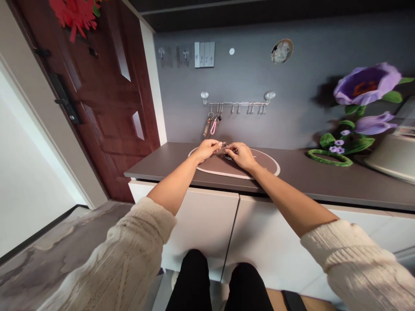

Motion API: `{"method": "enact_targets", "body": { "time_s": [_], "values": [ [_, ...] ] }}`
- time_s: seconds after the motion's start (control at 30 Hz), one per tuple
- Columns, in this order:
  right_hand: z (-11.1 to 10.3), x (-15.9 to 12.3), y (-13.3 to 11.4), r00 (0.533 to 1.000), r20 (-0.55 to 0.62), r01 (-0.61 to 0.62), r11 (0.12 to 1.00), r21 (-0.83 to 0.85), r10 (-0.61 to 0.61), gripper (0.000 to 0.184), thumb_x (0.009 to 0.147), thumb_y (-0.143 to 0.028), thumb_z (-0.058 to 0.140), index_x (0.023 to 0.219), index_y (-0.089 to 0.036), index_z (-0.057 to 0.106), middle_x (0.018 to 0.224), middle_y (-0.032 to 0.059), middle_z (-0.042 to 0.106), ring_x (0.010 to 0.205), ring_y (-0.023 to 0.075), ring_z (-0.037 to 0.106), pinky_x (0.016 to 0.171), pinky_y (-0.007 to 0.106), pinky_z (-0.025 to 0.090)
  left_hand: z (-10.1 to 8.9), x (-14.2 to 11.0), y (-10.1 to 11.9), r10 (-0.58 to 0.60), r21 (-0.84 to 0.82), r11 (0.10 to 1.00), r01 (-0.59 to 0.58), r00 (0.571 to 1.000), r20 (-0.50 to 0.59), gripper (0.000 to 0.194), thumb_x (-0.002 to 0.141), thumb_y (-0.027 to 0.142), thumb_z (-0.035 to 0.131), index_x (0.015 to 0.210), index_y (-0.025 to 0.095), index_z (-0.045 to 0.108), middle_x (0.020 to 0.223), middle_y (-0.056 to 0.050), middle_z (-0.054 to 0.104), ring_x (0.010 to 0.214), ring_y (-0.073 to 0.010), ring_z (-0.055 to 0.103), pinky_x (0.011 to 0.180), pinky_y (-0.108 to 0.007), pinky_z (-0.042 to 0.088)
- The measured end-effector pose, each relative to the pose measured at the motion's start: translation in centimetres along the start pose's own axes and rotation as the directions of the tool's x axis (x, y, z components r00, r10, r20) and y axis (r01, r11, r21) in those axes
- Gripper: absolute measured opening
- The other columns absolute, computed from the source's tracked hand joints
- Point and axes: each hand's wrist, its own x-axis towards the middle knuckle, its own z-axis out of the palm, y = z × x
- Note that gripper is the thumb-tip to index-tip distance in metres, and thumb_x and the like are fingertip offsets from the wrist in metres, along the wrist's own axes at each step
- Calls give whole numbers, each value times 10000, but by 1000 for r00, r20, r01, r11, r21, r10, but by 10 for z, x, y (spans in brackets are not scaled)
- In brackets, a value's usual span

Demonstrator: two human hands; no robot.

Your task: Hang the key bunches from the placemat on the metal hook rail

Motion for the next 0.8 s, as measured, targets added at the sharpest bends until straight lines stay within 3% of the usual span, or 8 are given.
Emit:
{"method": "enact_targets", "body": {
  "time_s": [0.2, 0.5, 0.8],
  "values": [
    [-3, 1, -1, 1000, -21, 9, 1000, -2, -9, 164, 789, -283, 493, 799, -190, 628, 785, 50, 624, 764, 171, 526, 735, 290, 390, -1, 2, -2, -12, -35, 999, 12, 1000, -19, 350, 709, 460, 561, 748, 115, 603, 608, -5, 548, 522, -64, 426, 544, -219, 347],
    [-7, 0, -6, 989, -121, -66, 987, 149, 84, 196, 786, -294, 494, 827, -185, 651, 818, 55, 615, 732, 149, 545, 695, 271, 426, 0, 2, -3, -86, -100, 992, 80, 995, -57, 259, 751, 362, 548, 768, 108, 597, 643, -17, 581, 533, -56, 447, 545, -203, 357],
    [-9, 0, -9, 980, -151, -94, 967, 239, 133, 221, 776, -335, 508, 822, -180, 659, 836, 57, 628, 738, 147, 558, 721, 278, 430, 0, 1, -4, -111, -73, 991, 110, 994, 0, 261, 750, 367, 544, 800, 114, 585, 663, -22, 586, 538, -55, 444, 551, -203, 354]
  ]
}}
